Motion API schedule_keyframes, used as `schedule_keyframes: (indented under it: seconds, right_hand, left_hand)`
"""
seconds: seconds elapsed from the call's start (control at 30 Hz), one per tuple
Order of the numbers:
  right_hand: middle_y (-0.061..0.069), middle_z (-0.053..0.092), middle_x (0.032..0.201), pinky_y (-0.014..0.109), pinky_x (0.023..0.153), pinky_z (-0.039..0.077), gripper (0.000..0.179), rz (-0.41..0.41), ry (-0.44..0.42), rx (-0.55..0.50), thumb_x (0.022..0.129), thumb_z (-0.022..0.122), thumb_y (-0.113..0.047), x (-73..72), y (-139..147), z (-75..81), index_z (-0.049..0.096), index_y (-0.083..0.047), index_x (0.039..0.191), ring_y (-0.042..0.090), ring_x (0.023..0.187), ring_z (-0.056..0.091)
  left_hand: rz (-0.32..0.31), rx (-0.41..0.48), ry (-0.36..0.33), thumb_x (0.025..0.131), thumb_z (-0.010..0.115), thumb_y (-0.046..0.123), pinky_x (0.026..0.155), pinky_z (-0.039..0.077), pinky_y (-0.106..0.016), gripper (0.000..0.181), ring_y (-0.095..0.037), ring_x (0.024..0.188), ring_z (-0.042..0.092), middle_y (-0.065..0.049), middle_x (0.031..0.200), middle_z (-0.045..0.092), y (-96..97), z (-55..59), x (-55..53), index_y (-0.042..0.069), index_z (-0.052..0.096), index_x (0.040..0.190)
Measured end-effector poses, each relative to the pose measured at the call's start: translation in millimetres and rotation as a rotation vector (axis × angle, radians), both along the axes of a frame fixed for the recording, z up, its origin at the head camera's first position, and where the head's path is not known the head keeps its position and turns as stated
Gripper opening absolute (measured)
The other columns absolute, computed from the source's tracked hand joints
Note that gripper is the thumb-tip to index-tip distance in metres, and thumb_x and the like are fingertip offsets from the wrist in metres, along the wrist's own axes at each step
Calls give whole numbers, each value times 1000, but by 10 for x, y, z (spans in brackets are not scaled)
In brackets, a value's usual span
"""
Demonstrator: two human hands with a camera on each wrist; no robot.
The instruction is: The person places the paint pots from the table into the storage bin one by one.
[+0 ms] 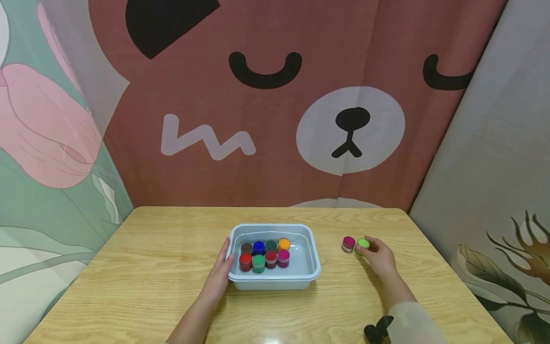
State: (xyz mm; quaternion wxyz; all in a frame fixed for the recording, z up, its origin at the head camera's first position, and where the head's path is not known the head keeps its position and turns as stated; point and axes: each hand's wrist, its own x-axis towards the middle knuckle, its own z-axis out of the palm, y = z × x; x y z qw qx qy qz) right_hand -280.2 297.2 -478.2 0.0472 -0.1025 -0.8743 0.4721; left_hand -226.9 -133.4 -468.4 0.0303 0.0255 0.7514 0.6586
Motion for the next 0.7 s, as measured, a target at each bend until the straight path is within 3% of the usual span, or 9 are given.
schedule_keyframes:
  seconds: [0.17, 0.37, 0.47, 0.7]
  right_hand:
    - [26, 45, 143, 22, 86, 43, 68, -18, -11, -22, 96, 62, -35, 36, -8, 53, 37, 1, 148, 37, 127, 47]
    - [25, 42, 145, 35, 100, 43, 68, -19, -5, -83, 97, 60, -35, 70, -40, 156, 34, 0, 149, 37, 132, 44]
    - [26, 43, 145, 36, 101, 44, 68, -19, 10, -80, 97, 61, -35, 75, -59, 205, 35, 0, 149, 37, 132, 44]
    - [22, 49, 142, 17, 86, 45, 63, -11, 47, -67, 95, 64, -32, 80, -187, 375, 41, -4, 147, 35, 133, 47]
  left_hand:
    - [1, 3, 0, 107, 32, 30, 119, 2, -67, 58, -41, 152, -1, -13, 166, 4, 0, -4, -1, 21, 9, 159]
    - [2, 13, 3, 107, 32, 28, 119, 2, -66, 58, -41, 152, -1, -13, 166, 4, 4, -11, -2, 20, 9, 159]
    - [1, 10, 3, 107, 32, 29, 119, 2, -66, 58, -41, 152, -1, -13, 166, 4, 2, -9, -3, 20, 9, 159]
    - [5, -6, 2, 107, 32, 29, 118, 3, -68, 58, -43, 151, 0, -14, 166, 4, 2, 2, 3, 20, 9, 159]
